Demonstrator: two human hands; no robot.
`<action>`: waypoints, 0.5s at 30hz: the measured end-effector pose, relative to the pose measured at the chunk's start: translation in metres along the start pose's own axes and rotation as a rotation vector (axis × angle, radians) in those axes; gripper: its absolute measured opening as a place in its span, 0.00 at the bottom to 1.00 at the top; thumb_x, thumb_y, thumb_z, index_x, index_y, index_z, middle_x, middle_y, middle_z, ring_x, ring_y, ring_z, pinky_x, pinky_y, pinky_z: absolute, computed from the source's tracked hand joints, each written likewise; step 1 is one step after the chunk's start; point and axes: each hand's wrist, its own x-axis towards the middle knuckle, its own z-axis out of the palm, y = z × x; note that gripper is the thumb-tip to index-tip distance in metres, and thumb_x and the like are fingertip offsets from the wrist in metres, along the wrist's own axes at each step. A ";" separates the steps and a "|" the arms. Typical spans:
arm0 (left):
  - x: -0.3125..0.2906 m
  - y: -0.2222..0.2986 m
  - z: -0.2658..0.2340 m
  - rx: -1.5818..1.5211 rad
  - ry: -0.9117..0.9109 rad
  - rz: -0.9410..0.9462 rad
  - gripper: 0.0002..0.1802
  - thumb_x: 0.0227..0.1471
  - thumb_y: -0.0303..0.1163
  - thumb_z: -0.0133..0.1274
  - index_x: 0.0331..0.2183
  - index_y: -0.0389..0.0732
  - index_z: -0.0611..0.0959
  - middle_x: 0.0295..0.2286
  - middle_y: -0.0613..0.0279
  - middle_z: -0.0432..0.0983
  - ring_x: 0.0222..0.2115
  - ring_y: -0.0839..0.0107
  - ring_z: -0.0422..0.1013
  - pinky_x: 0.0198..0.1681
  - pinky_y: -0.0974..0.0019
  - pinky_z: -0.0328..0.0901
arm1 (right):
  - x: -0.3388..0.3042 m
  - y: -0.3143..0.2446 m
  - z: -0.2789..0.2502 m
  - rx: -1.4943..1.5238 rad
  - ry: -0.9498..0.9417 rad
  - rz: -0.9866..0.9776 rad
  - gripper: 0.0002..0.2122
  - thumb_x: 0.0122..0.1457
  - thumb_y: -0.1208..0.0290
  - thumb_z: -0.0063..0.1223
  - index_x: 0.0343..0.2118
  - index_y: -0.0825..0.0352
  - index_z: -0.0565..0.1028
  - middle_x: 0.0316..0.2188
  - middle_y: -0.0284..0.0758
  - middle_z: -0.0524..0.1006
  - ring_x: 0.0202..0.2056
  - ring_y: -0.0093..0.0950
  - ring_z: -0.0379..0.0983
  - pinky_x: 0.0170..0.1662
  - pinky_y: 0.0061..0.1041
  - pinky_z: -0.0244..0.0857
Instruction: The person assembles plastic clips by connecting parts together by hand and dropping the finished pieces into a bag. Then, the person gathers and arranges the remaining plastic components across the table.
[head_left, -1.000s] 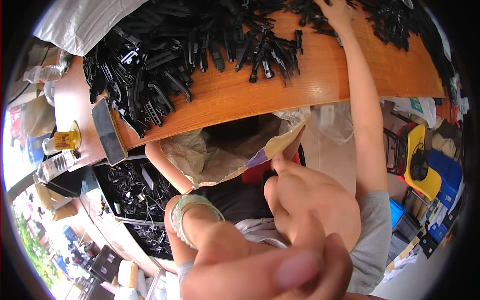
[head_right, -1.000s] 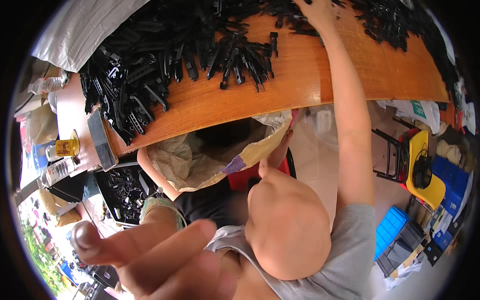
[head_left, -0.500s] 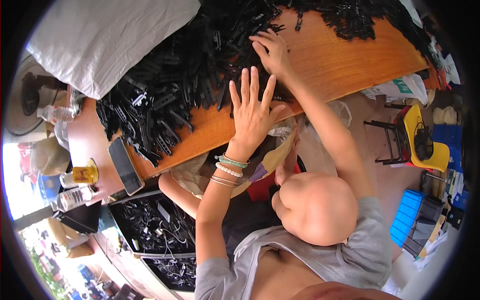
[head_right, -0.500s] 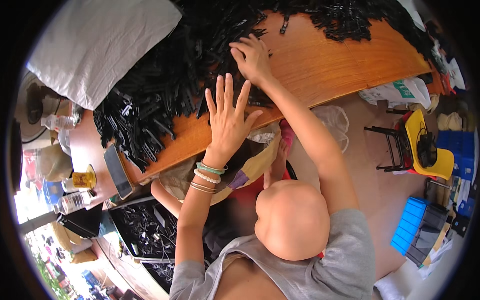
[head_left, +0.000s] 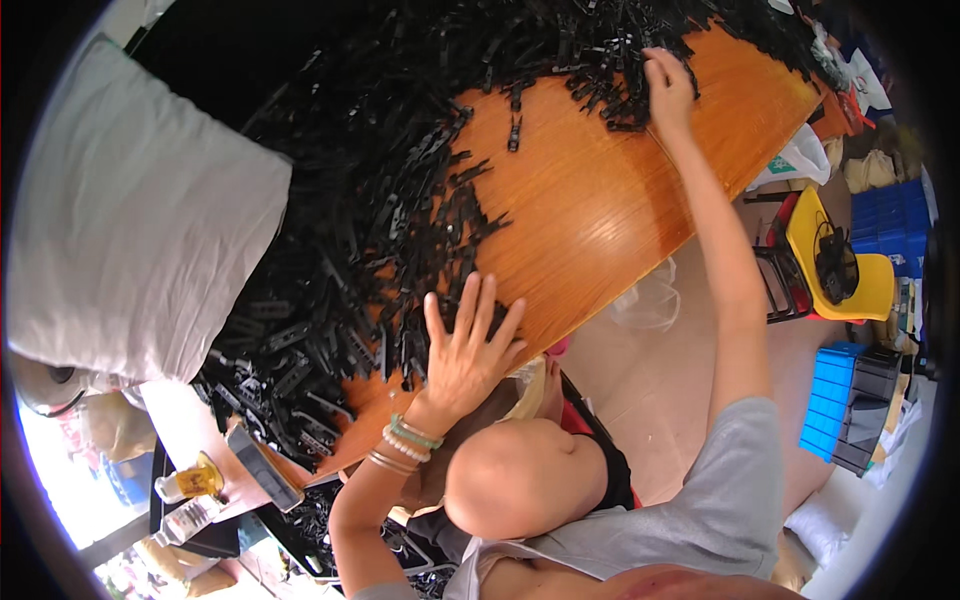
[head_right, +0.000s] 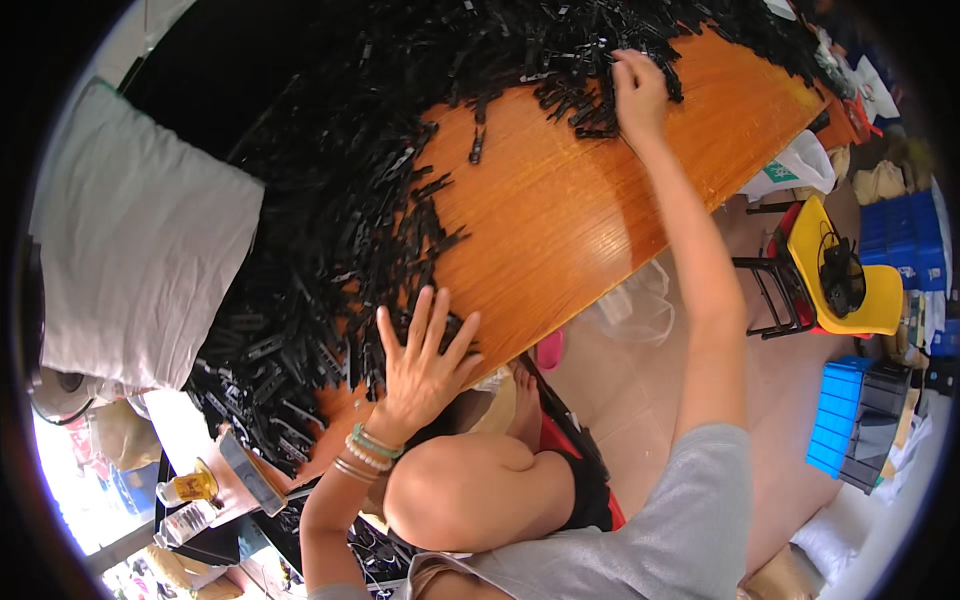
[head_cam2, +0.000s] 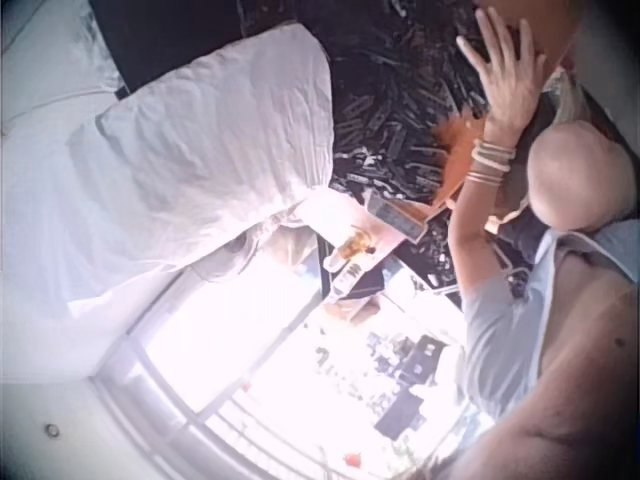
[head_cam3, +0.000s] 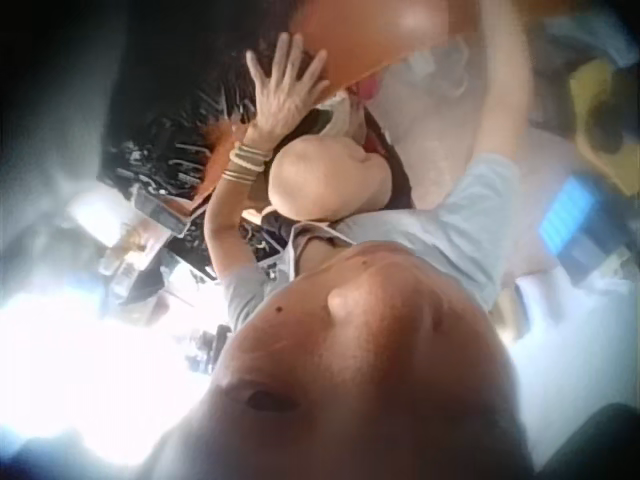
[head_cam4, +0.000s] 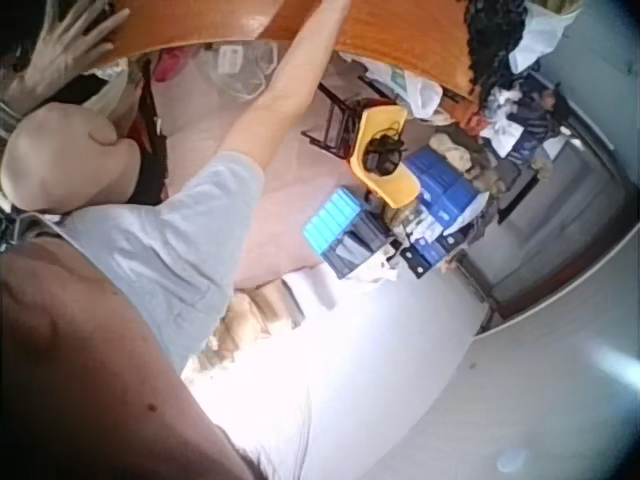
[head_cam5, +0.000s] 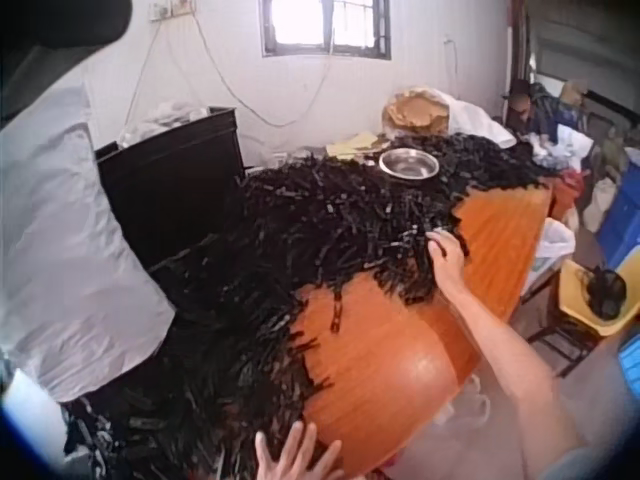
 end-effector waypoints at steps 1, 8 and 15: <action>0.000 0.000 0.001 -0.014 -0.006 -0.012 0.31 0.44 0.43 0.60 0.52 0.51 0.72 0.58 0.49 0.56 0.61 0.57 0.49 0.57 0.28 0.37 | 0.015 0.030 -0.009 -0.007 -0.030 0.127 0.12 0.58 0.68 0.48 0.42 0.66 0.77 0.42 0.39 0.77 0.47 0.34 0.71 0.50 0.29 0.62; -0.003 -0.006 -0.002 -0.102 -0.037 -0.087 0.28 0.44 0.45 0.58 0.47 0.44 0.76 0.53 0.49 0.64 0.57 0.56 0.59 0.58 0.32 0.40 | 0.086 0.161 -0.025 0.044 -0.203 0.501 0.21 0.63 0.53 0.39 0.53 0.61 0.71 0.53 0.41 0.70 0.57 0.31 0.62 0.59 0.26 0.53; -0.001 -0.007 -0.013 -0.023 -0.125 -0.044 0.29 0.48 0.52 0.55 0.47 0.44 0.76 0.53 0.49 0.65 0.57 0.57 0.58 0.57 0.31 0.43 | 0.076 0.157 0.002 0.075 -0.397 0.406 0.24 0.58 0.51 0.50 0.50 0.66 0.73 0.52 0.36 0.72 0.56 0.30 0.63 0.58 0.25 0.53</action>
